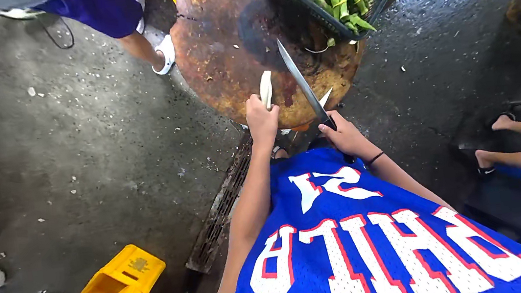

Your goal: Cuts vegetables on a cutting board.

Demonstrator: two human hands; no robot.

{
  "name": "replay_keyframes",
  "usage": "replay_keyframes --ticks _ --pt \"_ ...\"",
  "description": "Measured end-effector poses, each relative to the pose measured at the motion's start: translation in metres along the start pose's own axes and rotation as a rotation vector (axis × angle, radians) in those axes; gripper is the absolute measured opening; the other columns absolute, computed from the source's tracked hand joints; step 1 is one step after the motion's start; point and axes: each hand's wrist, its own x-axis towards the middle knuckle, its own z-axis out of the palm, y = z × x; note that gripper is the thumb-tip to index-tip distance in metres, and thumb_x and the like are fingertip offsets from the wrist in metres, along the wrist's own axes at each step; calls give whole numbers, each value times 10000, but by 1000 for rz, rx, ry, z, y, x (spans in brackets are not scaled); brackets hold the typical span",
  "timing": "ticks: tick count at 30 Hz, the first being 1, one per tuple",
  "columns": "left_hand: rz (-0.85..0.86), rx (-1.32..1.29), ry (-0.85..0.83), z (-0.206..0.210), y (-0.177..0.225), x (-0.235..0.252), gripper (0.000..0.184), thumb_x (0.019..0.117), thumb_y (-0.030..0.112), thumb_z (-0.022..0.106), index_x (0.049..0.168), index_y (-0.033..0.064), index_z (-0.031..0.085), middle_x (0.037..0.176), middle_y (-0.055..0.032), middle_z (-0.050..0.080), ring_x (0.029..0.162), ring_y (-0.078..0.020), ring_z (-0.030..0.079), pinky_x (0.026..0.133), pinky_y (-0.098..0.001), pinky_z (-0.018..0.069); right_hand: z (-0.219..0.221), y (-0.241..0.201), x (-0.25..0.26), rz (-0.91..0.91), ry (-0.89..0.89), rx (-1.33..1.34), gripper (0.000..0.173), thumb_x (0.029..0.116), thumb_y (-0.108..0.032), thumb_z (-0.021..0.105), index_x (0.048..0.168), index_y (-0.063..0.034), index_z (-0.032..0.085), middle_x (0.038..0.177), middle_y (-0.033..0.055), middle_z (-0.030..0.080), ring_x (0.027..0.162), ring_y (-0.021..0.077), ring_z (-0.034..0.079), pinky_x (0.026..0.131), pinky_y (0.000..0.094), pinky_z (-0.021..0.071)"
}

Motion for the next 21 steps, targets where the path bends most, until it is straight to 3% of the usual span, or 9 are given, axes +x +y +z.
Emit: replay_keyframes --ticks 2,4,8,13,18,21 --pt "-89 -145 -5 -8 -2 -1 431 912 259 680 1237 -11 594 988 -177 715 922 -320 713 824 -544 576 -2 5 -1 11 7 25 455 1067 -505 468 1441 -249 440 749 114 626 518 235 588 495 419 532" --pt "-143 -171 35 -11 -11 0 416 963 305 663 1230 -7 596 948 -180 700 894 -325 703 815 -552 562 -2 6 -4 24 -2 36 444 1071 -490 469 1436 -238 445 734 107 612 516 232 583 490 407 528" --pt "-95 -105 107 -10 -28 1 401 981 292 665 1187 -48 619 1095 -216 664 1017 -336 664 928 -511 536 0 5 -6 8 -38 -4 457 1073 -483 472 1462 -247 432 740 109 610 527 234 581 504 414 526" --pt "77 -114 15 3 -15 -17 425 968 338 699 1149 -43 644 1052 -199 677 955 -308 679 893 -495 561 9 14 10 -19 -46 -30 497 1061 -486 492 1491 -254 396 757 111 632 538 250 605 524 453 546" --pt "281 -48 54 39 -20 -28 365 930 282 763 1099 -30 676 1241 -179 653 1177 -316 625 1050 -450 505 10 10 11 -55 -4 -75 535 1065 -504 468 1536 -289 334 709 101 603 499 240 578 478 439 520" --pt "367 -9 85 52 -29 -27 256 912 212 769 1016 -11 699 1276 -163 640 1211 -324 592 1068 -437 481 6 2 1 -51 8 -129 573 1083 -470 437 1599 -330 231 745 113 635 499 248 593 472 444 532"
